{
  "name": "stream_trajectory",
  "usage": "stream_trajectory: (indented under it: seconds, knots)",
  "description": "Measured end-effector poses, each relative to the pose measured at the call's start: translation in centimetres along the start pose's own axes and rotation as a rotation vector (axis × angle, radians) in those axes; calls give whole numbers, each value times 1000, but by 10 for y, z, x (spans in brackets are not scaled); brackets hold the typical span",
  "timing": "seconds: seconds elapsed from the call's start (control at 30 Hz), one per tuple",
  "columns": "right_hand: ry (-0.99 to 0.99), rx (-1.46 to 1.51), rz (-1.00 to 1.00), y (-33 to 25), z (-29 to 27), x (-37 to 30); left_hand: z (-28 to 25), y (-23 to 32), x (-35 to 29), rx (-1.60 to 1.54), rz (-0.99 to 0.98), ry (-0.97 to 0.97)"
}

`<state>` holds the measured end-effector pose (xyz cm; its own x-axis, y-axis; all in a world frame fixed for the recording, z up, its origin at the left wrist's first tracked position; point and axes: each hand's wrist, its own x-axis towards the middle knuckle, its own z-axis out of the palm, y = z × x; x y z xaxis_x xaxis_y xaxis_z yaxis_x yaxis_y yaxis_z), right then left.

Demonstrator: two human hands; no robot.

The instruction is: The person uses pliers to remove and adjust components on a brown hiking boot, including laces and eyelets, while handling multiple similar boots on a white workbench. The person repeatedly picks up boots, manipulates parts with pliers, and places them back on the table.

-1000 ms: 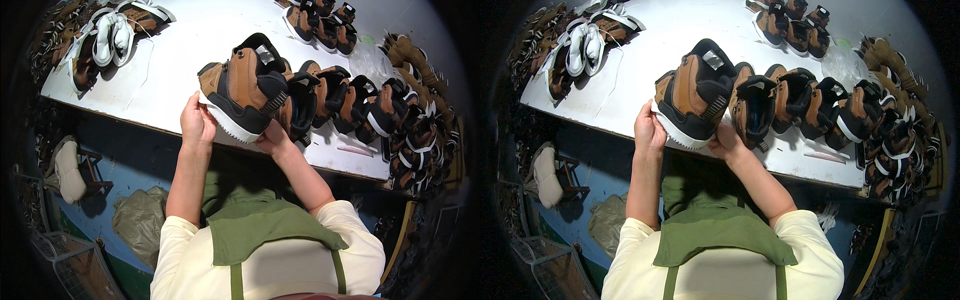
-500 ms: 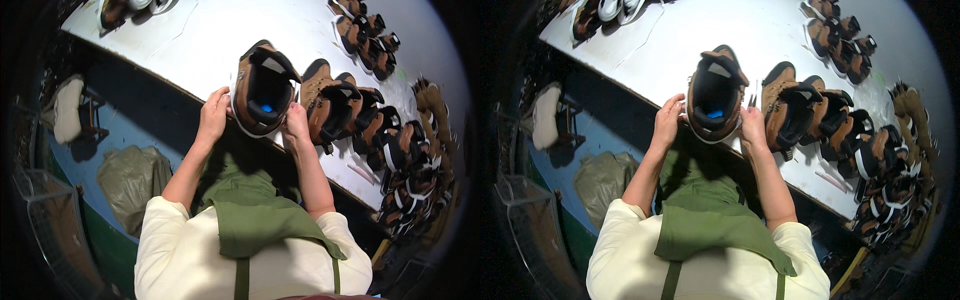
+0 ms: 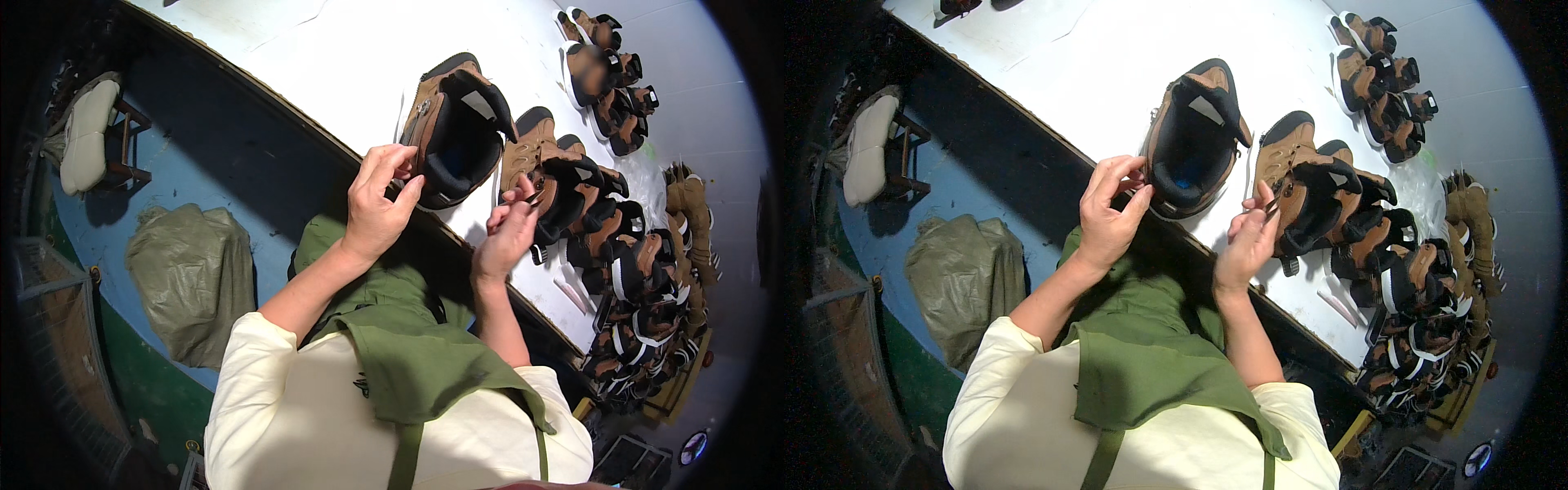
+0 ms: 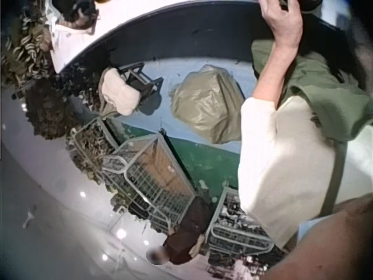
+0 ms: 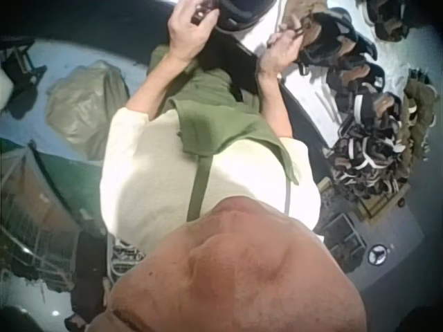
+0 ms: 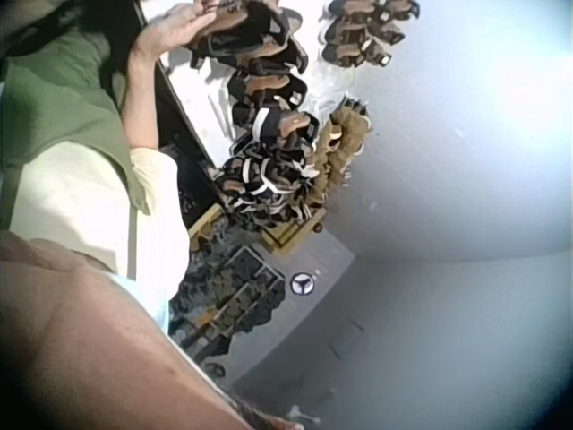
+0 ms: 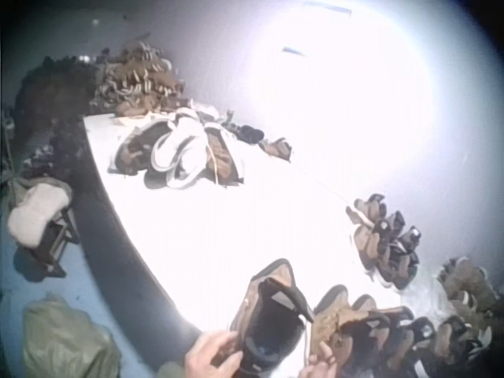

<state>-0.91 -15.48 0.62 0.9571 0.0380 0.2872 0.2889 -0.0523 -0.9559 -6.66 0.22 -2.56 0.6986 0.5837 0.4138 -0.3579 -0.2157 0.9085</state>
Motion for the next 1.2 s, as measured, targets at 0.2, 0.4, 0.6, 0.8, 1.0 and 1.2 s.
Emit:
stream_trajectory:
  seconds: [0.2,0.4,0.6,0.8,1.0,1.2]
  knots:
    - [-415,-205,-82,-73,3,14,-4,1,5,-2,42,58]
    - [-618,-646,-378,-103,17,23,-4,-2,10,56,195,82]
    - [-675,-982,-630,-114,31,23,-5,-3,14,96,277,75]
    - [-712,-1237,-856,-118,34,21,-8,-4,15,46,217,50]
    - [-735,-1404,-975,-121,42,14,-11,-2,16,1,217,38]
    - [-725,-1470,-976,-123,44,11,-10,3,15,-16,156,35]
